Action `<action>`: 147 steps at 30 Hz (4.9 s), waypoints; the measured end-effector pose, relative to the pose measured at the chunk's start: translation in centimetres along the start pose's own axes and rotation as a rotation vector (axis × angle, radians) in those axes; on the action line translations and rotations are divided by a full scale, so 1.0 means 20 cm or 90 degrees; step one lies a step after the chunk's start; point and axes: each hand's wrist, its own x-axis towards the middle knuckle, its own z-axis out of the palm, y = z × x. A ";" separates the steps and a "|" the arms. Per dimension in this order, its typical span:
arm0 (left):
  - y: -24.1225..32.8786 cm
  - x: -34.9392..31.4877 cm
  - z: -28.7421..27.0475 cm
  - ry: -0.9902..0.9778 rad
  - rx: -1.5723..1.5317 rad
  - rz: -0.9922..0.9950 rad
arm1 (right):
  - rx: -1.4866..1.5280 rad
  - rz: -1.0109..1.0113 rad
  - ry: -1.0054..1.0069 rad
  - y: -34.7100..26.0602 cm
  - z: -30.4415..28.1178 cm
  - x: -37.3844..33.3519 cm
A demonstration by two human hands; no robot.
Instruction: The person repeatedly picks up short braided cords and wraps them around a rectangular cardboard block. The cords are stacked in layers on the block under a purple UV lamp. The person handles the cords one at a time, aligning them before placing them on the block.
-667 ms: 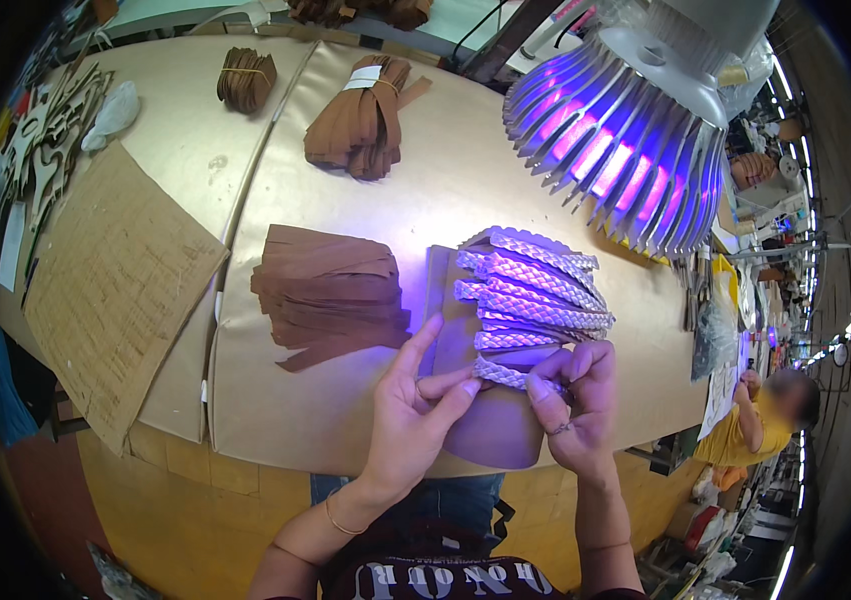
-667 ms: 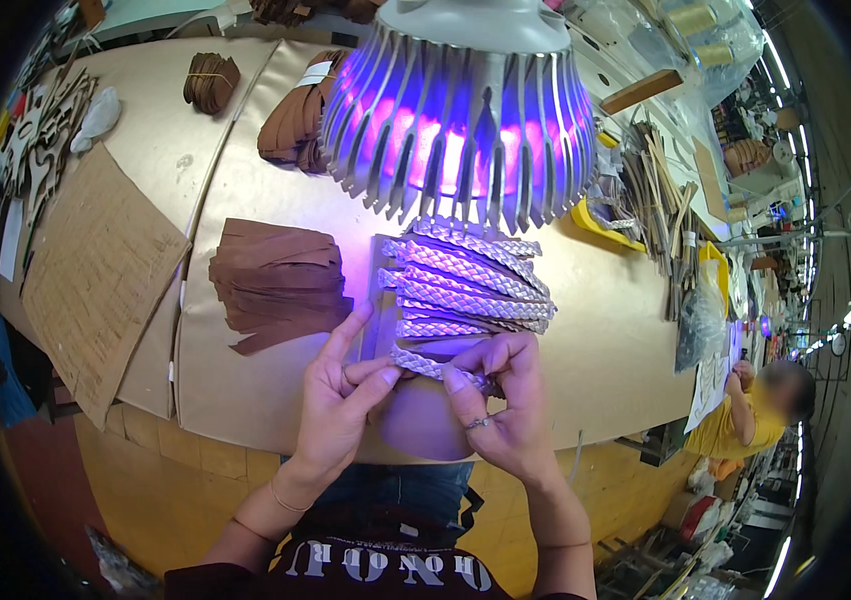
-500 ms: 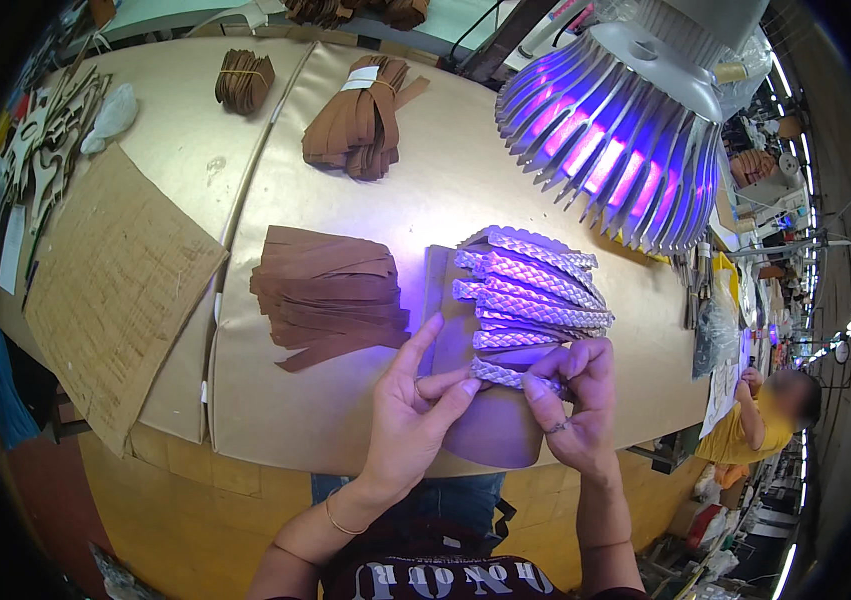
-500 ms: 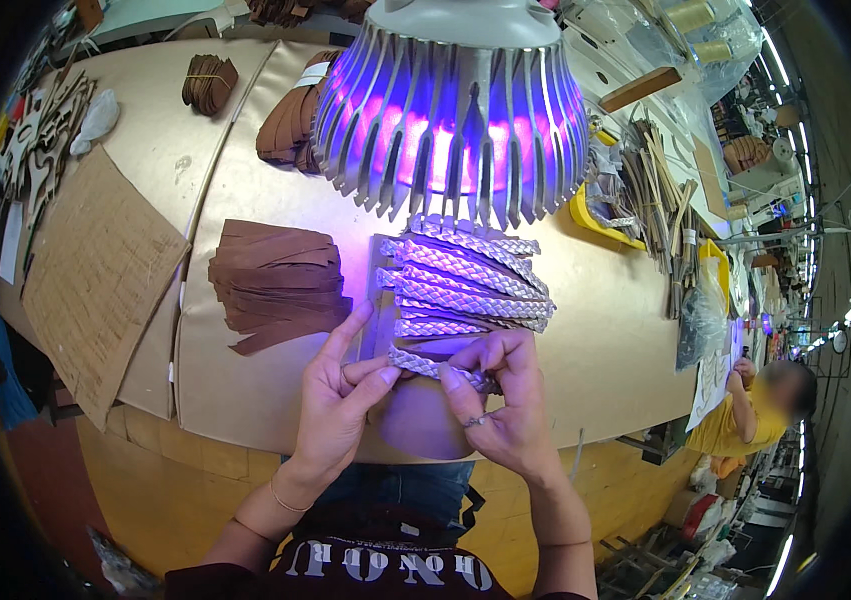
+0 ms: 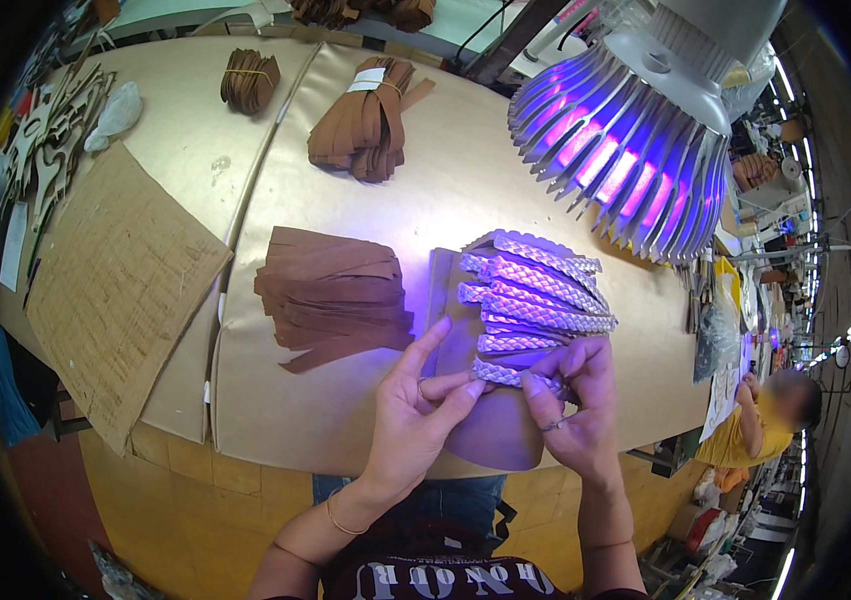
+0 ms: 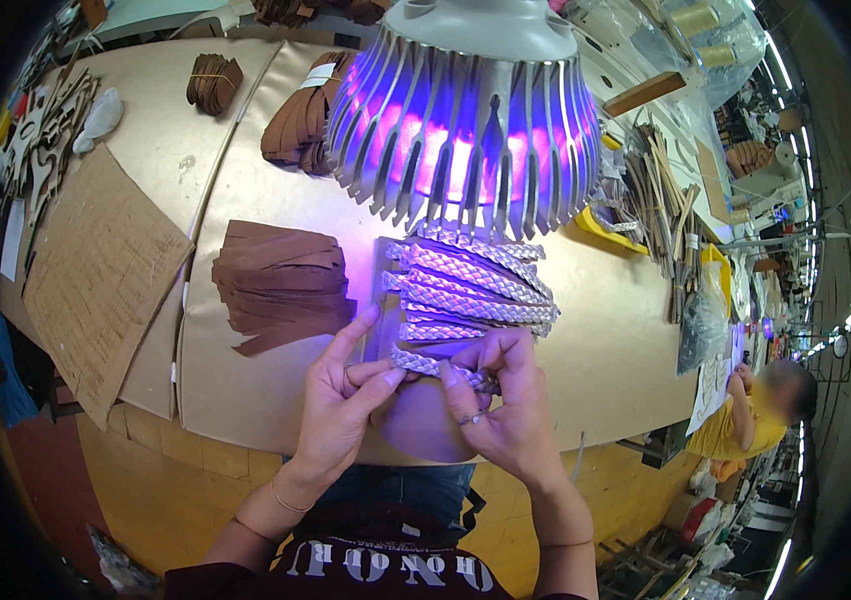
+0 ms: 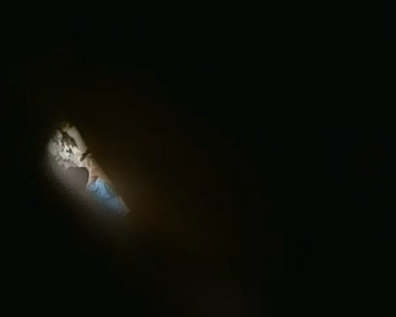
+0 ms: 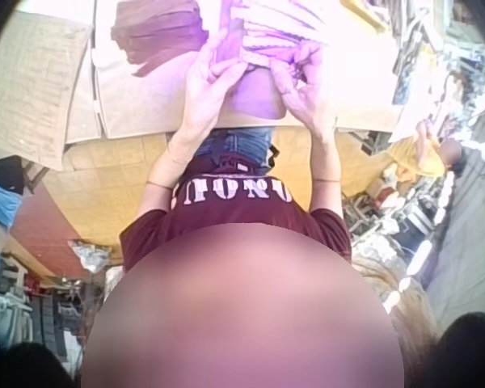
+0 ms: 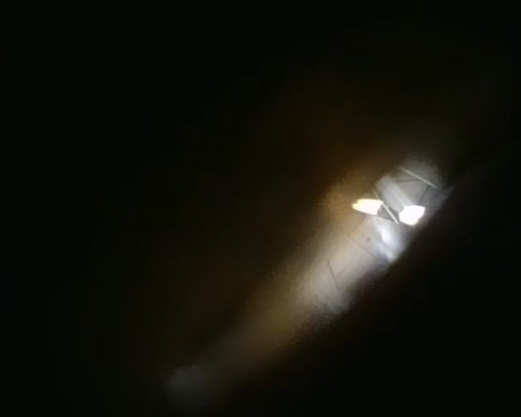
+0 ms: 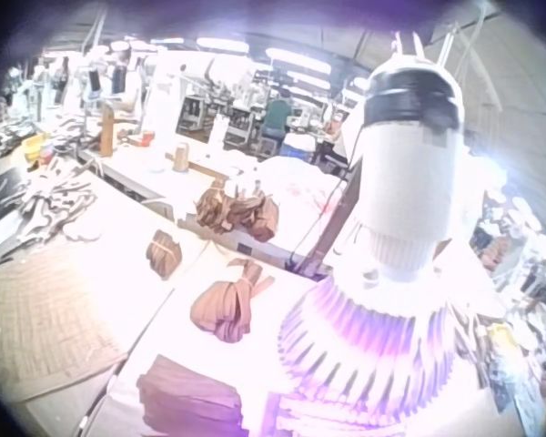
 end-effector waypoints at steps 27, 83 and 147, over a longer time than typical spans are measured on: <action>-0.12 -0.06 0.00 -0.048 0.697 0.453 | -0.158 0.044 -0.007 -0.11 0.03 0.05; -0.07 -0.12 0.10 -0.085 0.849 0.392 | -0.244 0.009 0.033 -0.15 -0.25 -0.06; -0.05 -0.22 0.22 -0.209 1.150 0.358 | 0.331 0.135 0.028 0.30 -0.20 -0.22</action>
